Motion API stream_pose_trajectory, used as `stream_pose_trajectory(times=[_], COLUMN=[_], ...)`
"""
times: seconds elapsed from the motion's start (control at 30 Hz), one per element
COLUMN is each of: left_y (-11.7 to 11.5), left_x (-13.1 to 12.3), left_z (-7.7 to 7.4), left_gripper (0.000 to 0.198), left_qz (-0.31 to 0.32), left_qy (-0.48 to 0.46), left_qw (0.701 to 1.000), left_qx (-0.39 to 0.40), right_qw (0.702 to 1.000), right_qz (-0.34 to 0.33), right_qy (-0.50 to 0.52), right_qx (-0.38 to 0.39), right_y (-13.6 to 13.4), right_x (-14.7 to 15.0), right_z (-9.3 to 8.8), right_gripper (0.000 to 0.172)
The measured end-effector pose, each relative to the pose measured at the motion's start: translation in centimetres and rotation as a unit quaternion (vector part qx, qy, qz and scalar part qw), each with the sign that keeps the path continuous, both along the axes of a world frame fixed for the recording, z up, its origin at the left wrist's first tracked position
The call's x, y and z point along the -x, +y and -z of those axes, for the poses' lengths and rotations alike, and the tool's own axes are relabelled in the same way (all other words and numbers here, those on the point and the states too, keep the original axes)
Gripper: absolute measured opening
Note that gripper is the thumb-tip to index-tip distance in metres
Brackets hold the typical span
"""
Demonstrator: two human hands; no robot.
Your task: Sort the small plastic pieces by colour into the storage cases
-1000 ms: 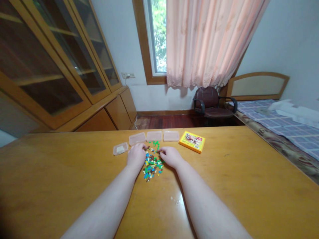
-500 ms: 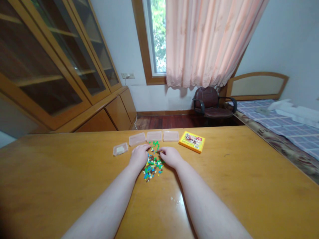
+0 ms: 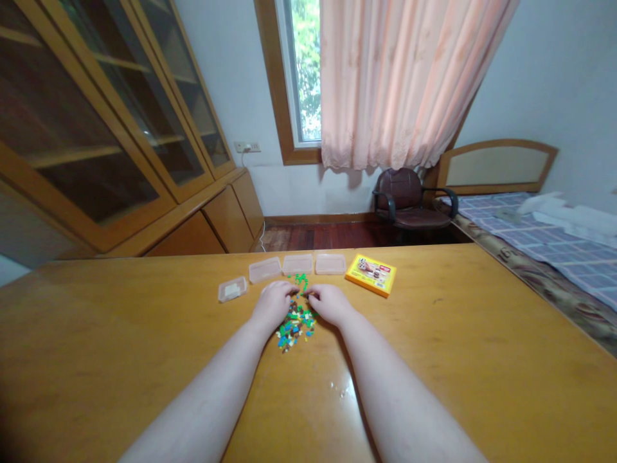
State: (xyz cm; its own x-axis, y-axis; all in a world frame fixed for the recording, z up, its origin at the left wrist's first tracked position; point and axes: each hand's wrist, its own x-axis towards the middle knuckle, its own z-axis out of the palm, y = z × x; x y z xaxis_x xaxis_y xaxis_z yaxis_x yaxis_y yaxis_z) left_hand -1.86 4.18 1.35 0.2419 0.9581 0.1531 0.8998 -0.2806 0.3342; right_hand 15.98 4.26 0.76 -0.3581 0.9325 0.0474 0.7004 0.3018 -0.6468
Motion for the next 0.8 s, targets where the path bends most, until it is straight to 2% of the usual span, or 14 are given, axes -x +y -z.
stream_pose_trajectory(times=[0.1,0.23,0.3,0.37,0.47,0.53,0.6,0.73,0.8], left_y=[-0.10,-0.21,-0.24,-0.27,-0.34,-0.36,-0.32,-0.16,-0.14], left_x=[-0.03,0.18,0.26,0.21,0.00,-0.08,-0.03,0.21,0.21], left_z=[-0.13,-0.63,-0.75,-0.72,-0.49,-0.33,-0.25,-0.35,-0.49], left_gripper=[0.035,0.028,0.026,0.026,0.029,0.030,0.030,0.027,0.026], left_qz=[0.000,-0.071,-0.080,-0.047,0.051,0.083,0.062,-0.042,-0.070], left_qy=[0.010,0.025,0.017,-0.002,-0.014,-0.007,0.003,0.015,0.018], left_qw=[1.000,0.997,0.997,0.999,0.998,0.996,0.998,0.999,0.997], left_qx=[0.007,0.008,-0.006,-0.023,-0.024,-0.018,-0.011,0.009,0.018], right_qw=[1.000,1.000,1.000,1.000,1.000,1.000,1.000,1.000,1.000], right_qz=[0.002,0.003,0.002,0.001,-0.003,-0.007,-0.006,-0.001,-0.004], right_qy=[-0.001,-0.003,-0.004,-0.002,0.001,0.003,0.005,0.004,0.006], right_qx=[0.001,0.002,0.003,0.004,-0.001,-0.007,-0.008,0.003,-0.001], right_y=[0.00,-0.06,-0.08,-0.09,-0.12,-0.14,-0.14,-0.06,0.00], right_x=[-0.01,-0.04,-0.04,-0.03,-0.03,-0.04,-0.05,-0.09,-0.11], right_z=[0.03,0.00,-0.02,-0.05,-0.15,-0.19,-0.16,0.05,0.18], right_gripper=[0.031,0.032,0.032,0.032,0.031,0.031,0.031,0.032,0.032])
